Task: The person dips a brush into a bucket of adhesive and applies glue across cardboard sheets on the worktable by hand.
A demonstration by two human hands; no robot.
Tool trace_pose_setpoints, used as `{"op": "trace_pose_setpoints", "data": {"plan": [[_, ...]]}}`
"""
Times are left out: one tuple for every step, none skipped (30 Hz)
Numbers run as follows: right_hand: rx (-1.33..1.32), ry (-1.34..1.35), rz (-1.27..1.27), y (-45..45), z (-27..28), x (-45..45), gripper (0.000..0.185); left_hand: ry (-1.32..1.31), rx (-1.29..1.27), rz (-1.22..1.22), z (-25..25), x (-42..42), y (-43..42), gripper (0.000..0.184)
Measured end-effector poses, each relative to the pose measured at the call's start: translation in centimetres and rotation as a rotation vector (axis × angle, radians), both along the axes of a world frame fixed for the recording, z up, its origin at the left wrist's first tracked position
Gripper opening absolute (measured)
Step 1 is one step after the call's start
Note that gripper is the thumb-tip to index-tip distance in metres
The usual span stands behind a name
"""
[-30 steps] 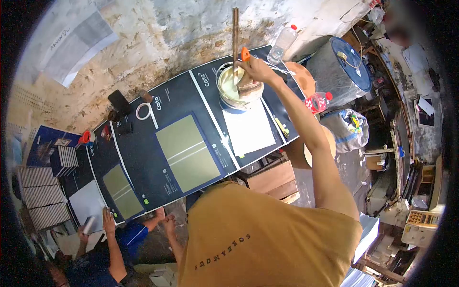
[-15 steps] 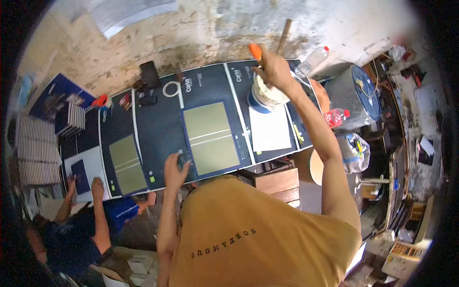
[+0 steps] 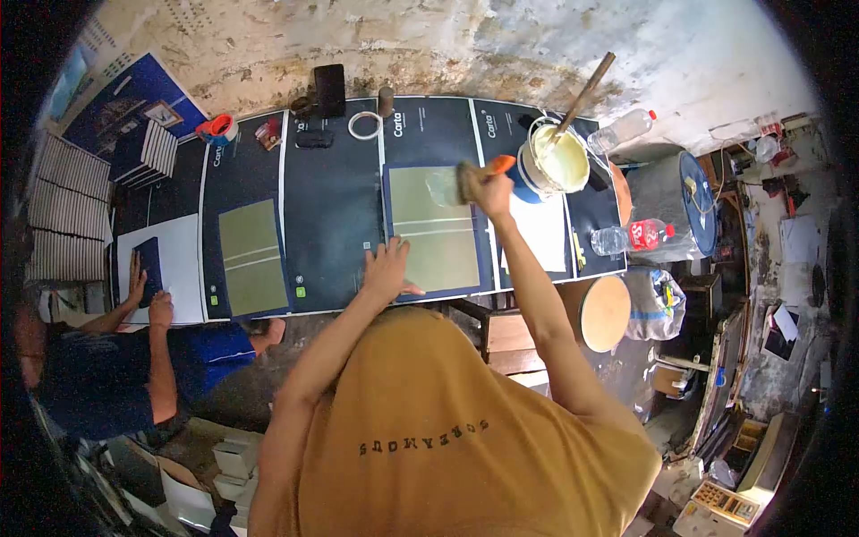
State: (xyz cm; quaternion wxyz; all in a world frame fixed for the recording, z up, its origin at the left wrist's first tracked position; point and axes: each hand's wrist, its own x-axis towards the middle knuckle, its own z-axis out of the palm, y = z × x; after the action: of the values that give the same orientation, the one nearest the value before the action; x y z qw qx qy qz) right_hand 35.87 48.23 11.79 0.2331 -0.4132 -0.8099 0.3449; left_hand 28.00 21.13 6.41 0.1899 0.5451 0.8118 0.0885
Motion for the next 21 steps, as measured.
{"op": "trace_pose_setpoints", "data": {"plan": [[0.104,-0.034,-0.027,1.3,-0.4,0.9,0.028,-0.024,0.010,0.011,0.1,-0.3,0.3,0.117],[0.201,-0.071,-0.059,2.3,-0.9,2.4,0.028,-0.051,0.011,0.017,0.1,-0.2,0.1,0.118],[0.183,0.158,-0.043,3.1,-0.8,4.5,0.025,-0.080,0.010,0.020,0.0,-0.3,-0.4,0.118],[0.166,0.386,-0.027,3.3,-0.6,6.1,0.023,-0.079,0.034,0.015,-0.2,-0.4,-0.8,0.119],[0.033,0.474,-0.135,2.4,0.9,7.2,0.022,-0.079,0.061,0.013,-0.4,-0.5,-1.0,0.119],[-0.101,0.559,-0.246,1.2,3.2,7.8,0.022,-0.079,0.088,0.010,-0.6,-0.6,-1.1,0.120],[-0.119,0.582,-0.248,0.5,4.2,7.8,0.023,-0.074,0.134,0.026,-0.2,-0.7,-1.2,0.118],[-0.139,0.603,-0.257,-0.6,4.7,7.6,0.023,-0.070,0.175,0.038,0.1,-0.7,-1.6,0.116],[-0.162,0.625,-0.276,-1.8,4.5,7.6,0.024,-0.067,0.210,0.042,0.4,-0.6,-2.0,0.114],[-0.189,0.582,-0.292,-3.0,3.8,7.0,0.022,-0.037,0.185,0.017,-0.2,-0.5,-2.3,0.113],[-0.111,0.467,-0.254,-3.8,1.8,6.5,0.020,-0.005,0.162,-0.013,-0.8,-0.4,-2.4,0.113],[-0.051,0.435,-0.211,-5.0,-0.7,5.8,0.019,0.028,0.145,-0.047,-1.2,-0.4,-2.3,0.112],[-0.063,0.313,-0.197,-6.8,-1.3,4.9,0.020,0.021,0.095,-0.055,-0.8,-0.5,-2.1,0.111],[0.188,0.280,-0.145,-7.3,-3.9,4.7,0.026,0.013,0.046,-0.064,0.0,-0.6,-1.7,0.110],[0.149,0.180,-0.172,-7.8,-3.7,5.5,0.032,0.005,-0.004,-0.070,0.4,-0.5,-1.6,0.110],[0.107,0.082,-0.196,-8.4,-3.1,6.0,0.039,0.029,-0.003,-0.078,0.4,-0.4,-1.7,0.109],[0.083,0.083,-0.270,-8.0,-2.8,7.1,0.044,0.055,0.002,-0.080,0.5,-0.3,-1.7,0.109],[0.061,0.084,-0.337,-6.9,-2.5,8.8,0.049,0.081,0.009,-0.074,0.5,-0.3,-1.7,0.109],[0.083,-0.004,-0.385,-5.4,-3.3,10.9,0.051,0.065,-0.004,-0.065,0.3,-0.4,-1.8,0.111],[0.177,-0.180,-0.389,-5.5,-1.4,11.9,0.049,0.048,-0.017,-0.059,0.0,-0.4,-1.8,0.114],[0.153,-0.074,-0.439,-6.4,-0.3,11.7,0.046,0.028,-0.028,-0.057,-0.2,-0.3,-1.8,0.116]]}}
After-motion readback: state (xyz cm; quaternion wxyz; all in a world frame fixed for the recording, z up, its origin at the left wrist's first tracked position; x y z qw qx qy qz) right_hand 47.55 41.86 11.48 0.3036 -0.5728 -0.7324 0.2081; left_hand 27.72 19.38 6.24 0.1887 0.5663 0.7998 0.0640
